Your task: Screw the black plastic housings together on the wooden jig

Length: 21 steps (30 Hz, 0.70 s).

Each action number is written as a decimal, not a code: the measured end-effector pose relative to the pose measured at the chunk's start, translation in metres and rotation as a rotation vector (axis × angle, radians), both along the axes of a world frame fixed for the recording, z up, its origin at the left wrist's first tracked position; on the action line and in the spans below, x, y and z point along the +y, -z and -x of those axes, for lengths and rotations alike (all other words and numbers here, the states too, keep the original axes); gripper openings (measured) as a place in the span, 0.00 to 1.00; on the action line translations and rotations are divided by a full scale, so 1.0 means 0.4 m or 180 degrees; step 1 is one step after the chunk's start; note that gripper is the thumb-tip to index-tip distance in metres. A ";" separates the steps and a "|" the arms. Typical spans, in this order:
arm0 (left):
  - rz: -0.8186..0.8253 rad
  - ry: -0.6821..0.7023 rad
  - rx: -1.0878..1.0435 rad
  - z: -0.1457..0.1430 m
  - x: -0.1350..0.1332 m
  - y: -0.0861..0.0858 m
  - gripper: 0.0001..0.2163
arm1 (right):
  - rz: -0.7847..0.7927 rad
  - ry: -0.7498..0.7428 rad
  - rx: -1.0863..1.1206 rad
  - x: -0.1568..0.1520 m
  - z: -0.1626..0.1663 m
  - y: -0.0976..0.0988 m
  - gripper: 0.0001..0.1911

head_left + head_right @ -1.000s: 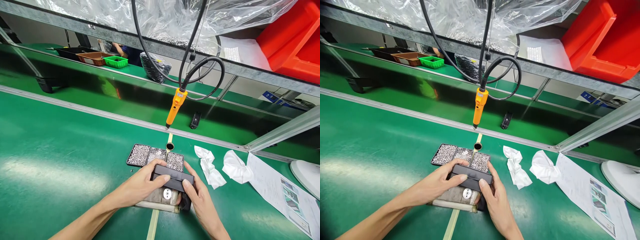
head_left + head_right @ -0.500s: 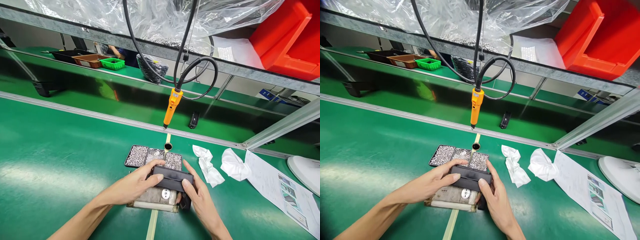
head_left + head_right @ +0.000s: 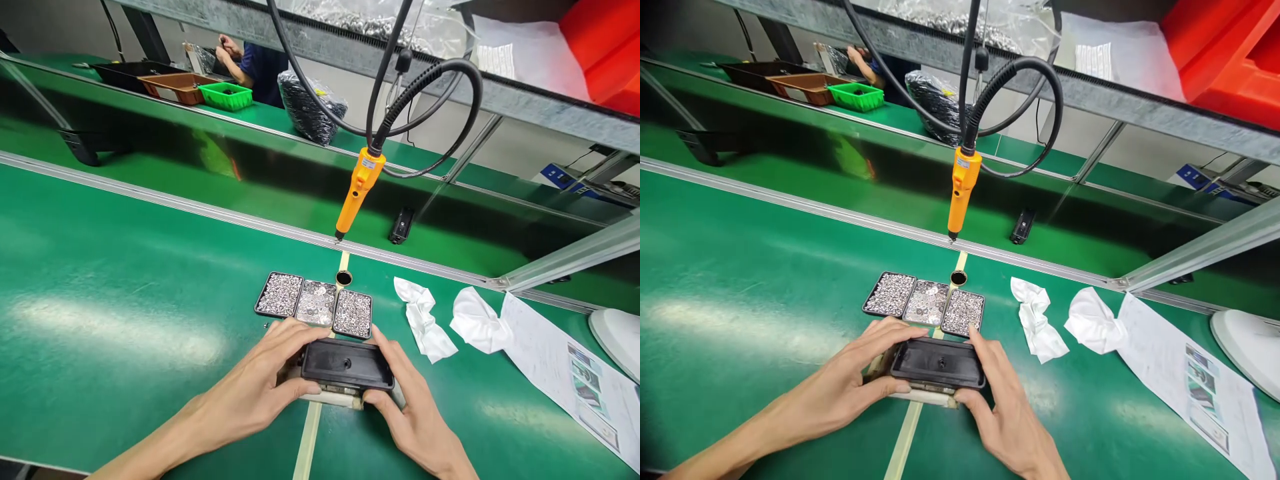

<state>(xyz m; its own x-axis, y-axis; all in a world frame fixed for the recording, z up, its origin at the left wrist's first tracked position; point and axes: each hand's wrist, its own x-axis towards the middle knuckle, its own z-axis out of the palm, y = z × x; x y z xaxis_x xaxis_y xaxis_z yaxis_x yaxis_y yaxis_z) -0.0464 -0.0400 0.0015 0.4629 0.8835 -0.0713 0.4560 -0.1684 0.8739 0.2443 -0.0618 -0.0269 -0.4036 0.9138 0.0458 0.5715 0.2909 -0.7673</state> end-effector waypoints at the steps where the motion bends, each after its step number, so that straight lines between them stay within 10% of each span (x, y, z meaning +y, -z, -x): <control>1: -0.0120 0.0039 0.0045 0.004 -0.005 0.008 0.26 | -0.0082 -0.0079 -0.0075 -0.001 0.001 -0.001 0.36; 21: -0.0878 0.0136 0.0420 0.023 -0.033 0.073 0.29 | -0.0652 -0.0594 -0.0502 0.006 0.000 0.012 0.38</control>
<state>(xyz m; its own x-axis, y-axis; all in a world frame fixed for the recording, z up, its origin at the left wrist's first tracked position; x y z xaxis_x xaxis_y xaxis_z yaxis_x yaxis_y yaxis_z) -0.0555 -0.0533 -0.0275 0.5027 0.8579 0.1066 0.5498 -0.4124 0.7263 0.2443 -0.0596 -0.0317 -0.5803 0.8015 0.1446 0.6009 0.5412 -0.5882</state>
